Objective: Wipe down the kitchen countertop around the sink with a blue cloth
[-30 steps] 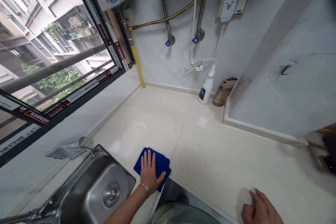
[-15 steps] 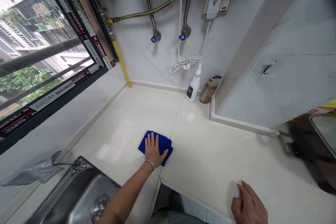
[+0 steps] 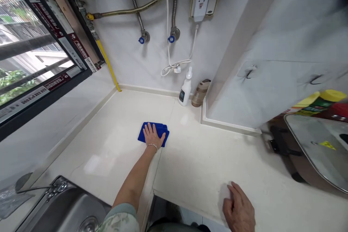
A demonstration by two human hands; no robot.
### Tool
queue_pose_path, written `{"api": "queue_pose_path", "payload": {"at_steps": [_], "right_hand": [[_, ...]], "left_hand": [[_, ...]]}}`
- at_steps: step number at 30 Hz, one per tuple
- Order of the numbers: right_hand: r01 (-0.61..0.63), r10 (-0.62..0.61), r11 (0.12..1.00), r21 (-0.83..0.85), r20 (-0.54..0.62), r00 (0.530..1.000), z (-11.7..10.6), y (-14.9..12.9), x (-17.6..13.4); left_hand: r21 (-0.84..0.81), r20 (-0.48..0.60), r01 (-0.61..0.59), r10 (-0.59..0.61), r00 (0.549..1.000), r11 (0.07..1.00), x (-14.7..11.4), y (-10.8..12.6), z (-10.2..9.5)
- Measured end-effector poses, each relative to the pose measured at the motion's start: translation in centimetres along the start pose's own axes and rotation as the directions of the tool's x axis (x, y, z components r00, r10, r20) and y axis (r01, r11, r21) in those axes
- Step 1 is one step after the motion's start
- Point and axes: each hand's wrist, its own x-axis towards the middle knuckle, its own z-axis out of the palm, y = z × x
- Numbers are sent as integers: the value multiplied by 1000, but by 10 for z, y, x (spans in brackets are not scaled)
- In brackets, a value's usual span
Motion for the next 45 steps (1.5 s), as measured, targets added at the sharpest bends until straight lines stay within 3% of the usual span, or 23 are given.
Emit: {"api": "queue_pose_path", "payload": {"at_steps": [5,13,25,30,35,39,43,45], "right_hand": [[2,-2,1000,19,-15,1000,2,3,-1],[3,-1,998,67,-32,999,4,3,-2],[-46,48,996,77,-20,999,1,-3,-1],[-37,36,996,76,12,999,1,0,-3],[-27,27,994,102,5,1000,4,1,-1],[-43,46,973,226,-7,999,2,10,0],[-78,94,947,313,-36,995,-9,11,11],[-70,89,943,326,-42,995,-13,-1,23]], "left_hand": [[12,1,-44,44,999,999,-13,-1,-3],[27,11,-143,143,990,989,-81,9,-8],[-32,42,-390,392,919,920,-187,64,-2],[-115,74,-388,398,914,914,-217,102,3],[-267,171,-403,454,874,875,-230,146,5],[-389,237,-390,500,833,835,-229,172,2],[-509,226,-371,536,813,777,-223,174,-2],[-668,163,-312,543,824,675,-216,164,-6]]}}
